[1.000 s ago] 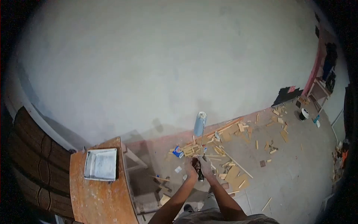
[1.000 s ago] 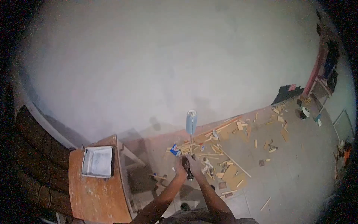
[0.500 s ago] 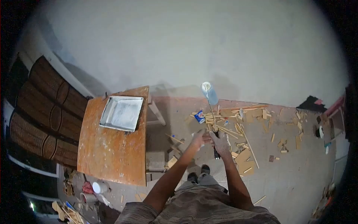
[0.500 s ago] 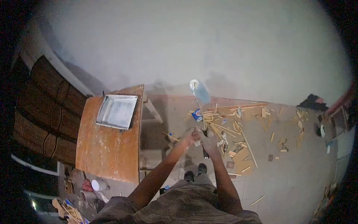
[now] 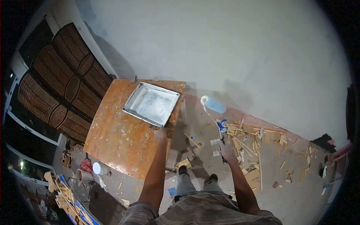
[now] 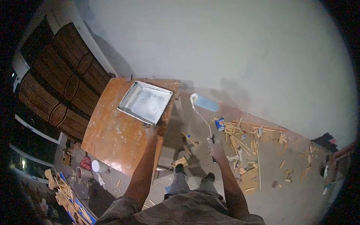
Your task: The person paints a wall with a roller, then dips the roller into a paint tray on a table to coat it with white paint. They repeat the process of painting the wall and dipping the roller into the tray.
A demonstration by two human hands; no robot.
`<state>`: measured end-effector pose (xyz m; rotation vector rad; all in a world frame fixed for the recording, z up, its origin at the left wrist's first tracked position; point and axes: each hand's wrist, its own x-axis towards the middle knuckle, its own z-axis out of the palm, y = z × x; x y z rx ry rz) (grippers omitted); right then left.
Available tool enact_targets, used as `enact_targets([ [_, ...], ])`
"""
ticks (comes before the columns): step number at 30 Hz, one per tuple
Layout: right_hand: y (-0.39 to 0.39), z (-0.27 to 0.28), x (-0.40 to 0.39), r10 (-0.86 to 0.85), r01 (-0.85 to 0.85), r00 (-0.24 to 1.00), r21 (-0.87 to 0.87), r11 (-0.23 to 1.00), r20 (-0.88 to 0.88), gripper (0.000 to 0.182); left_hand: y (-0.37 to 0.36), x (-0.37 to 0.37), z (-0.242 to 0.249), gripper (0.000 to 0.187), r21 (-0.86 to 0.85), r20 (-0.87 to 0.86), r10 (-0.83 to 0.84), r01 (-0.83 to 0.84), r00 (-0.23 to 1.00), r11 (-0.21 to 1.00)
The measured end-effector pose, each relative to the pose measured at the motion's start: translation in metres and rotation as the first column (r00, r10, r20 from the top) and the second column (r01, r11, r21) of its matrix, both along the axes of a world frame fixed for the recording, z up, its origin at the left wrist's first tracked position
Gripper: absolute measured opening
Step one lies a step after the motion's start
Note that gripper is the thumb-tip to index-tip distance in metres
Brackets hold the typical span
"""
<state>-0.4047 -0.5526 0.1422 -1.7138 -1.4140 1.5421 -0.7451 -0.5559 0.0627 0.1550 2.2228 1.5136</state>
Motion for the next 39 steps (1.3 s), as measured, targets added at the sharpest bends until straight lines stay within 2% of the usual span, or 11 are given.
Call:
enact_targets([
  [3, 0.003, -0.028, -0.044, 0.081, -0.145, 0.971, 0.285, 0.947, 0.225, 0.027, 0.009, -0.062, -0.014, 0.046, 0.265, 0.016, 0.001, -0.005, 1.0, 0.964],
  [6, 0.004, -0.02, -0.092, 0.177, -0.221, 0.975, 0.468, 0.855, 0.136, 0.027, 0.017, -0.105, -0.03, 0.046, 0.111, -0.177, -0.075, 0.096, 0.981, 0.989],
  [9, 0.002, 0.038, -0.14, 0.216, -0.221, 0.975, 0.224, 0.949, 0.05, 0.027, 0.012, -0.108, -0.017, 0.046, 0.201, -0.049, -0.1, 0.108, 0.994, 0.974],
  [12, 0.018, 0.065, -0.18, 0.122, -0.132, 0.933, -0.006, 0.991, -0.338, 0.03, 0.004, -0.124, -0.046, 0.05, 0.321, 0.029, -0.164, 0.146, 0.986, 0.936],
  [14, 0.035, 0.081, -0.205, 0.078, -0.069, 0.971, 0.047, 0.996, -0.225, 0.033, -0.016, -0.111, -0.036, 0.052, 0.524, 0.144, -0.27, 0.158, 0.952, 0.837],
  [20, 0.054, 0.028, -0.25, 0.33, -0.358, 0.93, 0.197, 0.913, 0.161, 0.033, -0.061, -0.086, -0.046, 0.05, 0.185, -0.009, -0.356, 0.351, 0.935, 0.918],
  [21, 0.053, 0.012, -0.257, 0.395, -0.458, 0.884, 0.29, 0.84, 0.25, 0.031, -0.061, -0.081, -0.052, 0.048, 0.363, 0.008, -0.302, 0.279, 0.953, 0.889],
  [26, 0.053, -0.028, -0.297, 0.441, -0.716, 0.695, 0.605, 0.35, 0.567, 0.025, -0.061, -0.078, -0.051, 0.054, 0.245, -0.138, -0.297, 0.323, 0.945, 0.914],
  [32, 0.07, -0.034, -0.338, 0.532, -0.838, 0.545, 0.426, 0.341, 0.648, 0.026, -0.061, -0.082, -0.053, 0.05, 0.135, -0.098, -0.326, 0.338, 0.94, 0.932],
  [36, 0.081, -0.031, -0.351, 0.628, -0.735, 0.675, 0.419, 0.533, 0.387, 0.043, -0.062, -0.081, -0.056, 0.05, 0.212, 0.092, -0.289, 0.265, 0.953, 0.941],
  [39, 0.086, -0.035, -0.353, 0.669, -0.741, 0.66, 0.443, 0.505, 0.342, 0.053, -0.064, -0.087, -0.066, 0.047, 0.203, 0.029, -0.345, 0.333, 0.938, 0.921],
])
